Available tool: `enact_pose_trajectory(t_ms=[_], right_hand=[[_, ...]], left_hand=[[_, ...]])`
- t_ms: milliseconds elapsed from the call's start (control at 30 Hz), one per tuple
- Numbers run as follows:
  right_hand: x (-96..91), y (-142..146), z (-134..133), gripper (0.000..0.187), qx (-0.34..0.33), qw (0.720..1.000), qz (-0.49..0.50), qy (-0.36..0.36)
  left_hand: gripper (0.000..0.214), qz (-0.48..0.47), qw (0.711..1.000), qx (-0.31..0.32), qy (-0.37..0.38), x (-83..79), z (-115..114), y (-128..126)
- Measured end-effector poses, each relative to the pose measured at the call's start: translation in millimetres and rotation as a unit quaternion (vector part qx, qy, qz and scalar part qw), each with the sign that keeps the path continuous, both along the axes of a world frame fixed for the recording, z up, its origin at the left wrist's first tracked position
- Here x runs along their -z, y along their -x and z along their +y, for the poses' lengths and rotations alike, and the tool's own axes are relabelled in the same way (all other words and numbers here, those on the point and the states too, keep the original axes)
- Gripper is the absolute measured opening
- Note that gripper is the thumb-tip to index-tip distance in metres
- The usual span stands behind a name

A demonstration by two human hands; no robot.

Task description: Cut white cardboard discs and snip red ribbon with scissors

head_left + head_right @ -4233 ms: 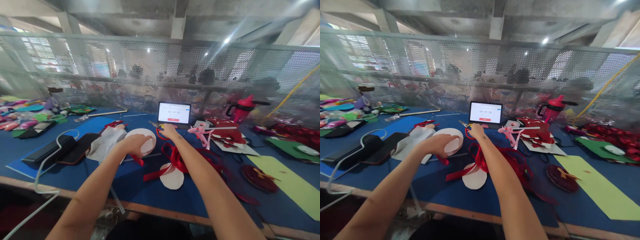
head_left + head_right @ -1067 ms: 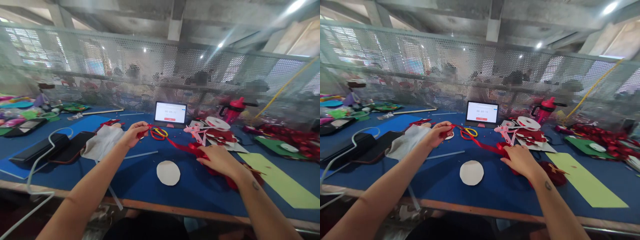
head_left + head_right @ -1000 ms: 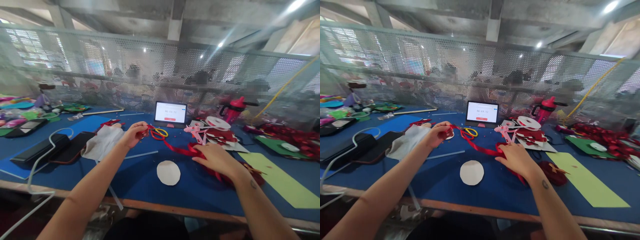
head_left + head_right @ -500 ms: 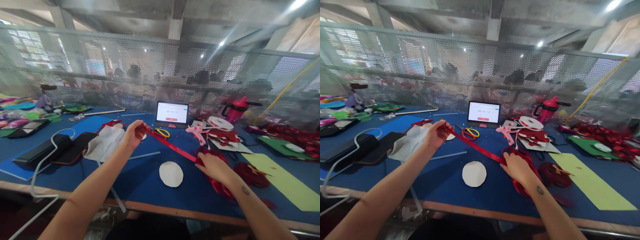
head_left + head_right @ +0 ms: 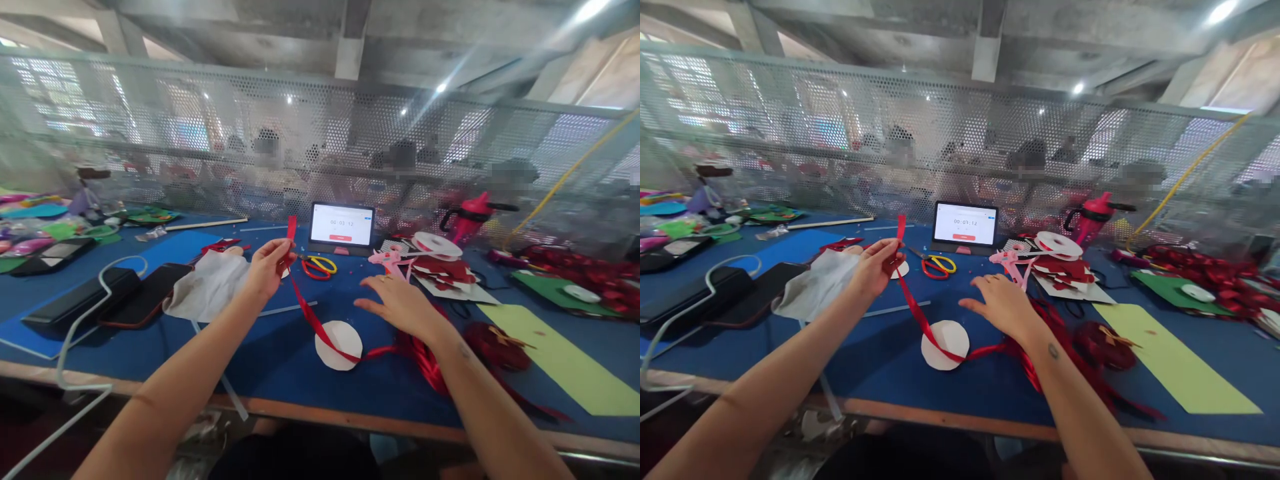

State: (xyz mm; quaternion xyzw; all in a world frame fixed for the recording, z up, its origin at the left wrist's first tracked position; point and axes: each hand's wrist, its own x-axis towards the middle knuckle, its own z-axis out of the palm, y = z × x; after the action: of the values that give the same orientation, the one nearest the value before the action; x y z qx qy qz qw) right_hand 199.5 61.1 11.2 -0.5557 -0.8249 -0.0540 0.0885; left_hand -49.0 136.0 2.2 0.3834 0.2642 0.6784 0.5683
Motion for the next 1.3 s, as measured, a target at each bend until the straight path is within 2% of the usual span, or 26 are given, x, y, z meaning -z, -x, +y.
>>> enact_pose_trajectory(t_ms=[200, 367, 533, 700, 800, 867, 1033, 1067, 1133, 1167, 1200, 1233, 1300], right_hand=[[15.1, 44, 64, 0.026, 0.039, 0.999, 0.028, 0.019], [37.5, 71, 118, 0.029, 0.039, 0.997, 0.038, 0.051], [47.4, 87, 138, 0.032, 0.058, 0.993, 0.065, 0.086], [42.5, 78, 145, 0.033, 0.111, 0.977, 0.153, 0.099], [34.7, 63, 141, 0.030, 0.121, 0.957, 0.242, 0.106], [29.2, 52, 129, 0.029, 0.100, 0.937, 0.314, 0.117], [26.1, 26, 74, 0.033, 0.004, 0.879, 0.462, 0.117], [27.8, 21, 63, 0.033, -0.019, 0.862, 0.493, 0.119], [32.0, 11, 44, 0.034, -0.076, 0.799, 0.578, 0.148], [34.1, 6, 37, 0.037, -0.094, 0.782, 0.596, 0.157], [36.2, 1, 31, 0.040, -0.109, 0.775, 0.601, 0.163], [38.2, -4, 27, 0.043, -0.122, 0.780, 0.590, 0.168], [42.6, -10, 23, 0.048, -0.146, 0.804, 0.550, 0.172]], left_hand=[[0.033, 0.008, 1.000, -0.025, 0.000, -1.3, 7, 7], [0.031, 0.064, 0.996, 0.025, 0.055, 1.2, 2, 1], [0.027, 0.134, 0.988, 0.070, 0.042, 8.2, -4, -7], [0.029, 0.154, 0.983, 0.086, 0.041, 11.3, -6, -11], [0.030, 0.176, 0.980, 0.088, 0.029, 11.4, -7, -12], [0.028, 0.187, 0.979, 0.085, 0.022, 11.9, -8, -12], [0.023, 0.221, 0.971, 0.069, 0.050, 16.2, -10, -16], [0.021, 0.221, 0.971, 0.068, 0.060, 17.3, -11, -18], [0.018, 0.215, 0.971, 0.076, 0.079, 19.2, -14, -22], [0.017, 0.212, 0.970, 0.085, 0.086, 19.9, -15, -23], [0.015, 0.211, 0.969, 0.095, 0.090, 20.5, -17, -25], [0.014, 0.210, 0.968, 0.103, 0.090, 20.9, -18, -26], [0.014, 0.204, 0.969, 0.114, 0.086, 21.3, -19, -28]])
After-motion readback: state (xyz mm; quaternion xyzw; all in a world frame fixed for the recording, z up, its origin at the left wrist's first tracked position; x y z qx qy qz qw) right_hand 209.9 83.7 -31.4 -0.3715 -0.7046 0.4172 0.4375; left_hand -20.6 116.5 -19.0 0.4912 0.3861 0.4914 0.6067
